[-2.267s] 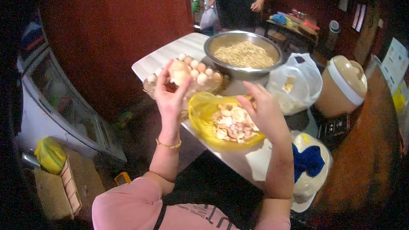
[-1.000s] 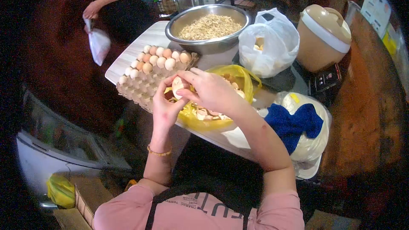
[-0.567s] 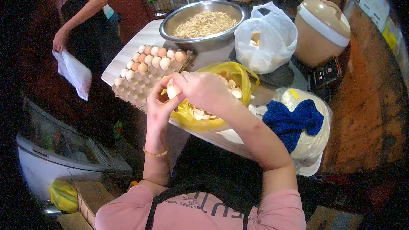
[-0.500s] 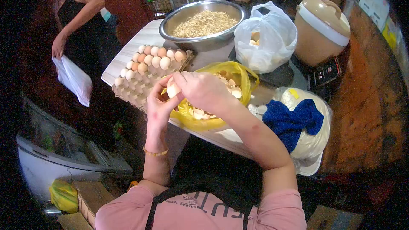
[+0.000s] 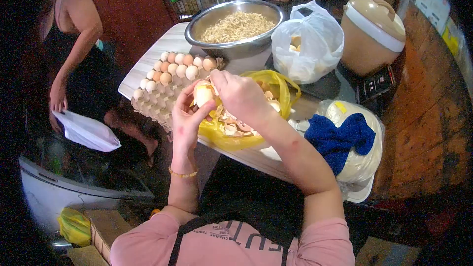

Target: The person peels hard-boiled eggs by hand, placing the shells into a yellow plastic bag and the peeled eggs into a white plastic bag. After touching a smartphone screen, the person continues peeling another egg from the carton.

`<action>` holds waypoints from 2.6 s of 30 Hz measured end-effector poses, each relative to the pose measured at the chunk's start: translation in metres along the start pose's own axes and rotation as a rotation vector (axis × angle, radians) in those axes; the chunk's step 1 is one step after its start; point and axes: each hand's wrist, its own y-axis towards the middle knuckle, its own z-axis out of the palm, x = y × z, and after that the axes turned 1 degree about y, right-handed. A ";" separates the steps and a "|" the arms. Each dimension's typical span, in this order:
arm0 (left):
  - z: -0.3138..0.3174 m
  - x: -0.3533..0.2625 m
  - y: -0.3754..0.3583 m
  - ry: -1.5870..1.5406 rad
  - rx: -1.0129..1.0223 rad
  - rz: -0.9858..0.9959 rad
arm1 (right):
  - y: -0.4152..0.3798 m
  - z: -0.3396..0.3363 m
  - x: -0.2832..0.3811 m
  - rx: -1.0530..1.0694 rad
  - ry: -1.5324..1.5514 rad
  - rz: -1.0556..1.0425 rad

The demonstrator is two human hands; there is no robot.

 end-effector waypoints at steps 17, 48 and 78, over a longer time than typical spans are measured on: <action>0.002 -0.002 0.010 0.190 0.004 0.102 | 0.002 -0.040 -0.029 0.508 0.061 0.208; -0.007 -0.012 0.016 0.020 0.203 -0.160 | 0.008 -0.028 -0.003 0.152 0.089 0.012; -0.004 -0.009 0.016 -0.002 0.144 -0.120 | 0.008 -0.021 -0.017 0.245 0.461 0.146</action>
